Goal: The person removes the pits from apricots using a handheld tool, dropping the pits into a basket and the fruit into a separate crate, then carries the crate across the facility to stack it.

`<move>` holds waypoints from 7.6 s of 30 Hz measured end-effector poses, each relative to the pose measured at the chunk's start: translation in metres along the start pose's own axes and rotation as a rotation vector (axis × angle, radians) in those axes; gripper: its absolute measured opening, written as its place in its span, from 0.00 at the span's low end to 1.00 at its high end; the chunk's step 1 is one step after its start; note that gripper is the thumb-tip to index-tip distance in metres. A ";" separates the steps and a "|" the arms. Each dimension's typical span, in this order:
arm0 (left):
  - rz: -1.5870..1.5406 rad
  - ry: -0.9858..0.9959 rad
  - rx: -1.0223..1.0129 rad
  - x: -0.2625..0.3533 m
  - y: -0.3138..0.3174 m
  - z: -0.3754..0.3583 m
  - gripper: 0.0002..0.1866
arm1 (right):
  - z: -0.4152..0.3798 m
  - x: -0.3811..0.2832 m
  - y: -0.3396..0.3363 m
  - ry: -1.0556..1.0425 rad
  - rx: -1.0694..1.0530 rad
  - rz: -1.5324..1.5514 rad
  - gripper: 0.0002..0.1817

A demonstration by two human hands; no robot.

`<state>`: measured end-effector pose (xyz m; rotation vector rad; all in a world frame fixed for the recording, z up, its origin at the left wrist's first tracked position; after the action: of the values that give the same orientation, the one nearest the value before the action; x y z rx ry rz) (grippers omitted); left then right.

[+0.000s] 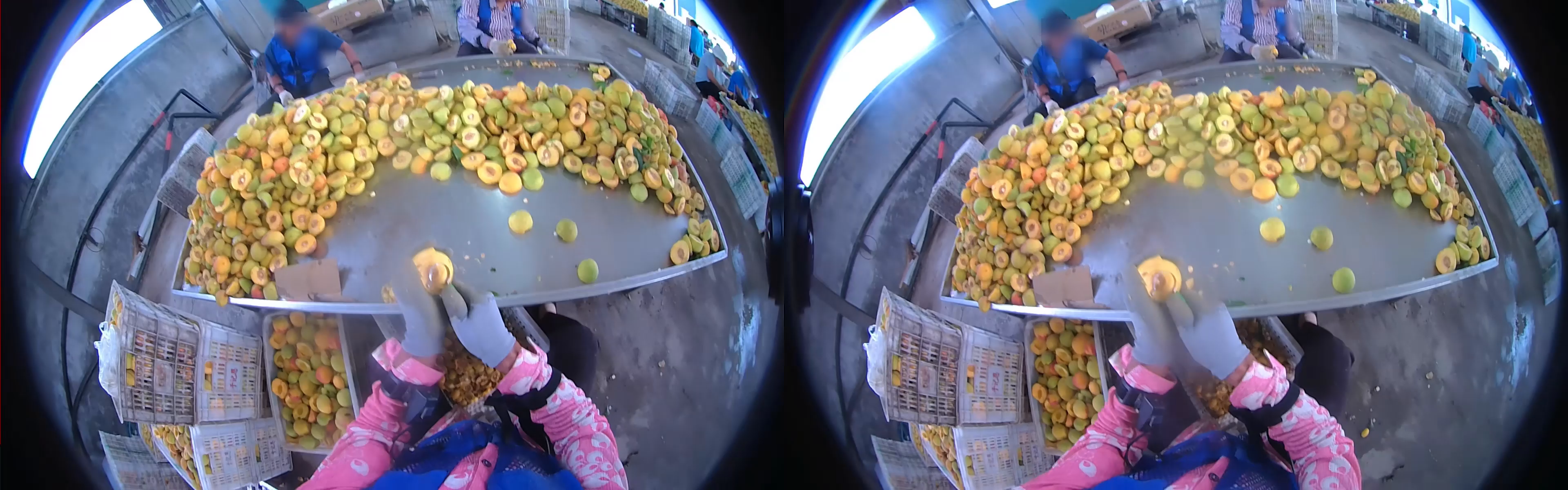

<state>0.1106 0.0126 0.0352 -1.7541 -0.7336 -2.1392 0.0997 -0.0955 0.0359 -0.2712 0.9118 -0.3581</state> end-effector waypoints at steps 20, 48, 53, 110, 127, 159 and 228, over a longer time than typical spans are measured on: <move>0.420 0.442 -0.009 0.059 0.009 0.004 0.12 | 0.002 0.001 0.011 0.411 -0.167 0.265 0.14; -0.135 -0.218 -0.442 0.001 0.016 -0.006 0.17 | -0.060 -0.028 0.005 1.316 -0.749 1.208 0.31; -0.658 -0.739 -0.281 -0.046 -0.004 -0.026 0.22 | -0.062 0.002 0.008 0.530 -0.579 0.570 0.22; 1.689 -0.234 0.418 -0.167 -0.555 0.097 0.33 | -0.183 0.103 0.061 0.402 -0.762 -0.551 0.17; 1.816 -0.066 0.193 -0.121 -0.250 0.327 0.32 | -0.153 0.078 0.003 0.535 -0.428 -0.288 0.15; -0.005 -0.196 -0.387 0.003 0.017 -0.012 0.20 | -0.044 0.004 -0.012 0.640 0.110 0.402 0.13; 0.635 0.553 -0.907 0.067 0.016 0.041 0.23 | 0.015 0.012 0.010 0.441 -0.281 0.448 0.29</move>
<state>0.1376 0.0288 0.1090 -1.2620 0.9366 -2.3865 0.1200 -0.0905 0.0327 -0.2396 1.4258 0.1364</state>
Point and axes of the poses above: each hand's wrist, its own z-axis towards the middle knuckle, its own y-axis out of the palm, x = y × z, the point moved 6 cm from there along z, towards the middle knuckle, and after that the axes turned 11 degrees about x, right-handed, at the moved point
